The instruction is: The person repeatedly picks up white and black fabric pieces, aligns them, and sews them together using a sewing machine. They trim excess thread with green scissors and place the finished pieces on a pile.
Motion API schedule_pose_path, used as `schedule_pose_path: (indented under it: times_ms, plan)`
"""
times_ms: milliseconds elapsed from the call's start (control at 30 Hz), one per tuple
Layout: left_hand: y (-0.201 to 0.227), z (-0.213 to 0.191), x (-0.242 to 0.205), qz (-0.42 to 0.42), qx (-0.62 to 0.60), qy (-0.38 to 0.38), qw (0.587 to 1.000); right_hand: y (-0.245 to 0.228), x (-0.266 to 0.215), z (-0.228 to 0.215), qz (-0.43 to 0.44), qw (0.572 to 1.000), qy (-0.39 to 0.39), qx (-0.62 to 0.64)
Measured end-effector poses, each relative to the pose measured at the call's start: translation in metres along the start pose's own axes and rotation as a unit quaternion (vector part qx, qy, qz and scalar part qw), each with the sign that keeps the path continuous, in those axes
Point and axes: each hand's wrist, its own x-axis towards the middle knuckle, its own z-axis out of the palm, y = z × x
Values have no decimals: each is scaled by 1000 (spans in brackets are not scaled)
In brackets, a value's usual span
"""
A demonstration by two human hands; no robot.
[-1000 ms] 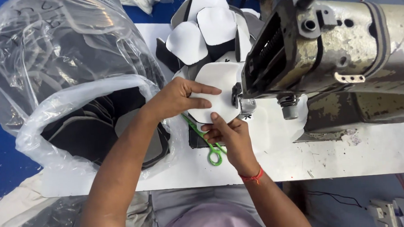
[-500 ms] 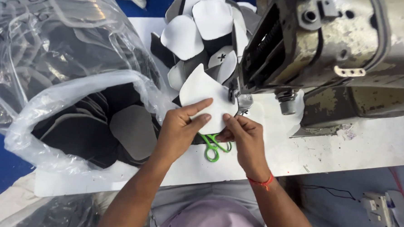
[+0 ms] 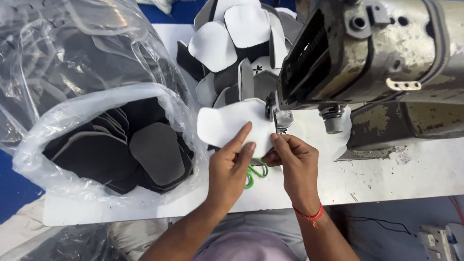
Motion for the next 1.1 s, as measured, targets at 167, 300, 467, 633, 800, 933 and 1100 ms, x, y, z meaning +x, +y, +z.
schedule_pose_path:
  times_ms: [167,300,467,633,800,933,1100]
  plan:
    - [0,3,10,13,-20,19,1000,19,7,1,48,995,-48,77]
    - [-4,7,15,-13,-49,9,999,26,12,12,64,987,-88,119]
    - [-10,10,23,16,-55,15,998,22,12,19,38,986,-78,144]
    - [-11,12,27,11,-63,16,998,29,14,18,19,985,-70,154]
    - [-10,13,27,23,-61,22,998,22,15,22,30,985,-68,157]
    - [-14,12,26,26,-41,19,999,25,13,24,38,984,-71,158]
    - [-13,6,26,52,-14,9,998,29,17,26,24,982,-76,168]
